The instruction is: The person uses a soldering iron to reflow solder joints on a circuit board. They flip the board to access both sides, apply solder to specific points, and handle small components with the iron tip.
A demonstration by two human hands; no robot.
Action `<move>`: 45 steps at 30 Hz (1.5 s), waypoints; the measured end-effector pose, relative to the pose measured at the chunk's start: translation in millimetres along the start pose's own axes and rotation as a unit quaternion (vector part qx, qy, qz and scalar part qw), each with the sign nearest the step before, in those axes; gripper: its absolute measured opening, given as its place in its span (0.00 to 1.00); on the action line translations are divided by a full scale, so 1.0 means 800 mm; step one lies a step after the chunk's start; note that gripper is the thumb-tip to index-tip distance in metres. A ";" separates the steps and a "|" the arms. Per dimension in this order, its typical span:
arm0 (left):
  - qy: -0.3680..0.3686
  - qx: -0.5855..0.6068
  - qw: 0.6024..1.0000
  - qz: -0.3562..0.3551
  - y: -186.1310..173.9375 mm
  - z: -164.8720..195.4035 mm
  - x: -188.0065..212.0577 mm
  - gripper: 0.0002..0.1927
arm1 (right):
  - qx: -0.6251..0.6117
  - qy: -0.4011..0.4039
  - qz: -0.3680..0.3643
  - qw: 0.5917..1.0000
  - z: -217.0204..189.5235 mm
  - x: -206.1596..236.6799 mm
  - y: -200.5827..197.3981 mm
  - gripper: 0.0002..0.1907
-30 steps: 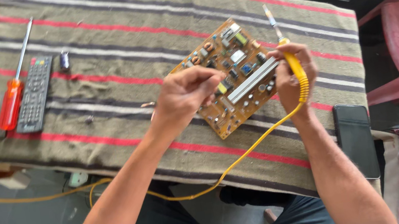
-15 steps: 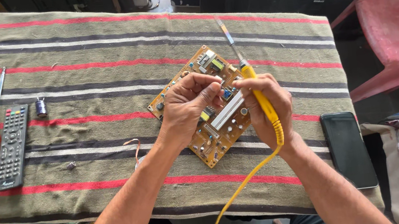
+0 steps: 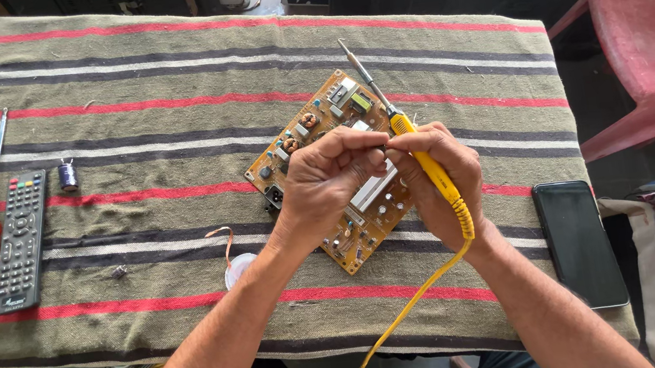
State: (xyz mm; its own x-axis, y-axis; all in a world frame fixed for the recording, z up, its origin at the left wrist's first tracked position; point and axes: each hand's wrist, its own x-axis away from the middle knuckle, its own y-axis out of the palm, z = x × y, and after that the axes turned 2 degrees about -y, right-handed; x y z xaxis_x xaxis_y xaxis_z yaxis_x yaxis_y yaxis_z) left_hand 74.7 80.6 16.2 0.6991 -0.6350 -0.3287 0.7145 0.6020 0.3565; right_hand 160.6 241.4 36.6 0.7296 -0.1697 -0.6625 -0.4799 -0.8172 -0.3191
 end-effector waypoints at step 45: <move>0.083 -0.014 0.989 0.121 -0.039 0.040 0.007 0.11 | -0.495 0.262 0.195 0.805 0.050 0.005 -0.024 0.22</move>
State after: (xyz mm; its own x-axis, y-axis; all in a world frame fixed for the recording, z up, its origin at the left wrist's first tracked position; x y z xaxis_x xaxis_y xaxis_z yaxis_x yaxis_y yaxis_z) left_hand 55.1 42.9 31.0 0.8426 -0.3847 -0.3767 0.5252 0.7414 0.4177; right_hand 153.0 278.5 12.8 0.8475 -0.5167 -0.1215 -0.2878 -0.6397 0.7127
